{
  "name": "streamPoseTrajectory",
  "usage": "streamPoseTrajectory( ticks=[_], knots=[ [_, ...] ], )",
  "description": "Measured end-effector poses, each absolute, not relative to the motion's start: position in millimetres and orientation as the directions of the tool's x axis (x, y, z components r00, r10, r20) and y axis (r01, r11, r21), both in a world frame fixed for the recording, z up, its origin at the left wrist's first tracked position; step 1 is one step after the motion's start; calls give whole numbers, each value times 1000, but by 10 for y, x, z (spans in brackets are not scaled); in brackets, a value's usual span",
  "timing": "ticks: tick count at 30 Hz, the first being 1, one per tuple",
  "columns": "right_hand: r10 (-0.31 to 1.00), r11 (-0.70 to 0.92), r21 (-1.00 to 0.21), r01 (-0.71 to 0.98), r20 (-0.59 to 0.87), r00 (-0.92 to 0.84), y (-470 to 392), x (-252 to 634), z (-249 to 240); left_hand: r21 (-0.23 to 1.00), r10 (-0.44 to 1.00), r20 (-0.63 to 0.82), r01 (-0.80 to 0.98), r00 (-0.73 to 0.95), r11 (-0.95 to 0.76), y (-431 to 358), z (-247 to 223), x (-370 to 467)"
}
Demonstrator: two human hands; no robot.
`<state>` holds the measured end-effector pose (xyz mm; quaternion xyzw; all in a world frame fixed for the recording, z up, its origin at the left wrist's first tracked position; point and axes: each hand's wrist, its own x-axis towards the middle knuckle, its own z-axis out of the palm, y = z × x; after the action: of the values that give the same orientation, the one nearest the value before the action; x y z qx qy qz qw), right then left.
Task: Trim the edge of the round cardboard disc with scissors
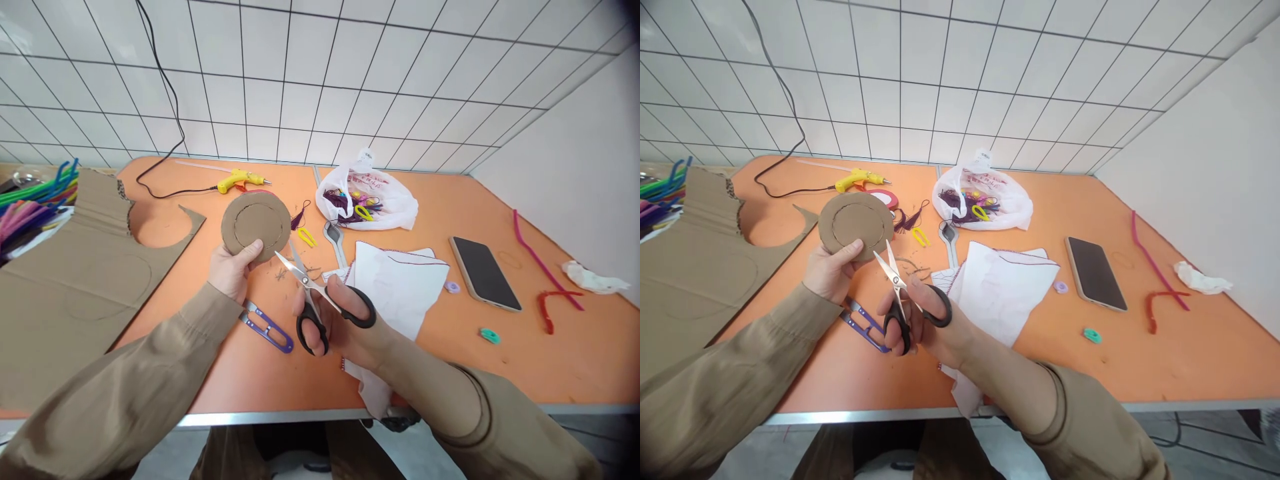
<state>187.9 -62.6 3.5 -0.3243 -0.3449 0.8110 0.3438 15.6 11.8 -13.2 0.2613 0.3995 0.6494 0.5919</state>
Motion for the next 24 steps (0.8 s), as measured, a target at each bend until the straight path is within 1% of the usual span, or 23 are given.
streamPoseTrajectory(
  ticks=[4, 9, 17, 24],
  knots=[
    [828, -490, -819, -299, -330, -453, -644, 1856, 106, 818, 981, -144, -573, -127, 46, 62, -78, 198],
    [814, -525, -809, -264, -388, -432, -633, 1843, 147, 828, 984, -130, -560, -125, 38, 36, -71, 213],
    [846, -479, -840, -256, -364, -389, -642, 1826, 161, 852, 989, -38, -522, -145, -44, 27, -123, 201],
    [845, -462, -855, -235, -344, -409, -627, 1835, 137, 910, 988, 40, -403, -147, -96, 8, -180, 163]
  ],
)
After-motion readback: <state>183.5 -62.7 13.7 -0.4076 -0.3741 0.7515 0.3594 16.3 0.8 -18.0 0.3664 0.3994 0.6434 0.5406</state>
